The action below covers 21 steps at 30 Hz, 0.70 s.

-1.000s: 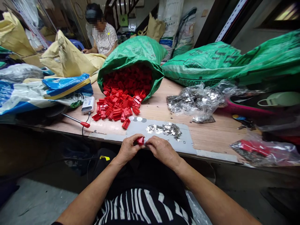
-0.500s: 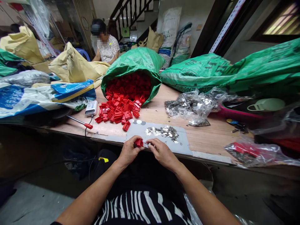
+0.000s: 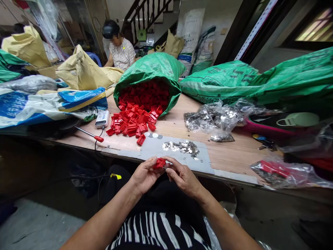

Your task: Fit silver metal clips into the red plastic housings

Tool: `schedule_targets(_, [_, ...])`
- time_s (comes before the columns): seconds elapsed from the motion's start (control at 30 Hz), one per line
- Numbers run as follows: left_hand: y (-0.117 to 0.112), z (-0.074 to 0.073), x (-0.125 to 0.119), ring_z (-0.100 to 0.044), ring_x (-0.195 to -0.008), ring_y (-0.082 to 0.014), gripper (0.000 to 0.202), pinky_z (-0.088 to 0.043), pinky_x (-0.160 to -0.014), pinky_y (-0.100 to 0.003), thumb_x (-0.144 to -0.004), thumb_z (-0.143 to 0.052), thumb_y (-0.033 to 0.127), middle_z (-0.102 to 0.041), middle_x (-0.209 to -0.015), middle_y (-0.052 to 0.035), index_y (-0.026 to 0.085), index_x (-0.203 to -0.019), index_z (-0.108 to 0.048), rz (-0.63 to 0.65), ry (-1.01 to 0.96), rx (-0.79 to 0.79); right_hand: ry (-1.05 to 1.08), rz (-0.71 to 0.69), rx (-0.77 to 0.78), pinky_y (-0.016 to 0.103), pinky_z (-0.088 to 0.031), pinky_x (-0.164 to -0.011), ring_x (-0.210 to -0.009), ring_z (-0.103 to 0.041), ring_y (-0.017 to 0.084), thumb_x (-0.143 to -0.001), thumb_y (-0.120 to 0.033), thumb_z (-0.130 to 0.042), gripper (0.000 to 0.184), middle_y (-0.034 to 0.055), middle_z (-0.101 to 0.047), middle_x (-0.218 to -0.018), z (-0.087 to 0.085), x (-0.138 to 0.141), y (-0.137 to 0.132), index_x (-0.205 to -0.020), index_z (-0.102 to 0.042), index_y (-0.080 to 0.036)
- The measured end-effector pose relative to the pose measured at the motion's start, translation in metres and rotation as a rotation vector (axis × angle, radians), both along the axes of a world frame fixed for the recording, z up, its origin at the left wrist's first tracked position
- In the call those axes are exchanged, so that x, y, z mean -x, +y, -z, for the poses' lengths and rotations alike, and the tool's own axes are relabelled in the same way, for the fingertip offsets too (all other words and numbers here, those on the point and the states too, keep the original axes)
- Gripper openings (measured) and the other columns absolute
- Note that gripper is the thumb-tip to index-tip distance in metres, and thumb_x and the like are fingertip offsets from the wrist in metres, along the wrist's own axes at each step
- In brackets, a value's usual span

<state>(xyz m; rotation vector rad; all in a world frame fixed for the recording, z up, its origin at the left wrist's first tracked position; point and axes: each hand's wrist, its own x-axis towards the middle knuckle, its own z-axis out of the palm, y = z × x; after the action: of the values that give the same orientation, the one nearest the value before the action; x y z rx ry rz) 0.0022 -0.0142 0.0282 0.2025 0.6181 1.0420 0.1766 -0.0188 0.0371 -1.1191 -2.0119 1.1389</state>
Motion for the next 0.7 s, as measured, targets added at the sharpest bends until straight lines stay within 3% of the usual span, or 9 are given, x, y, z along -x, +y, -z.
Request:
schedule_targets(0.3, [-0.004,-0.005,-0.007,-0.069,-0.072,-0.0165,0.024,-0.056,-0.081,-0.032,-0.092,-0.048,0.016,-0.071,-0.078,-0.0101,0.005,-0.079,-0.065,-0.004,-0.07,0.113,-0.026,0.035,-0.081,0.023,-0.044,-0.06,-0.057,-0.056,0.012,-0.096,-0.037,-0.043,0.032,-0.0028,-0.059,-0.065,0.003,-0.002,0.0,-0.124,-0.051,-0.023])
schedule_targets(0.43, [-0.005,-0.004,-0.01,-0.068,-0.075,-0.0159,0.021,-0.053,-0.089,-0.035,-0.09,-0.051,0.014,-0.07,-0.078,-0.0084,0.007,-0.077,-0.065,-0.032,-0.065,0.099,-0.093,0.089,-0.147,0.026,-0.048,-0.07,-0.074,-0.064,0.017,-0.096,-0.035,-0.042,0.029,0.0037,-0.069,-0.088,0.004,-0.001,-0.001,-0.119,-0.056,-0.024])
schedule_targets(0.53, [-0.006,0.0,-0.012,-0.067,-0.075,-0.0148,0.02,-0.051,-0.094,-0.035,-0.089,-0.053,0.015,-0.07,-0.077,-0.0071,0.008,-0.076,-0.066,-0.034,-0.077,0.091,-0.086,0.098,-0.159,0.029,-0.048,-0.079,-0.089,-0.065,0.02,-0.096,-0.035,-0.04,0.031,0.0063,-0.068,-0.105,0.006,-0.001,-0.001,-0.12,-0.056,-0.025])
schedule_targets(0.6, [-0.006,0.004,-0.012,-0.068,-0.077,-0.0165,0.018,-0.049,-0.096,-0.038,-0.089,-0.054,0.016,-0.07,-0.079,-0.0083,0.007,-0.078,-0.066,-0.013,-0.091,0.087,-0.048,0.1,-0.128,0.029,-0.048,-0.077,-0.084,-0.064,0.019,-0.097,-0.038,-0.037,0.032,0.0059,-0.069,-0.097,0.009,-0.001,-0.001,-0.116,-0.059,-0.023])
schedule_targets(0.7, [-0.008,0.011,-0.013,-0.069,-0.083,-0.0203,0.018,-0.047,-0.099,-0.043,-0.089,-0.055,0.019,-0.071,-0.085,-0.0111,0.006,-0.082,-0.066,0.043,-0.117,0.078,0.029,0.132,-0.055,0.024,-0.046,-0.062,-0.061,-0.056,0.014,-0.097,-0.042,-0.034,0.038,0.0015,-0.061,-0.071,0.013,-0.002,-0.001,-0.106,-0.063,-0.02])
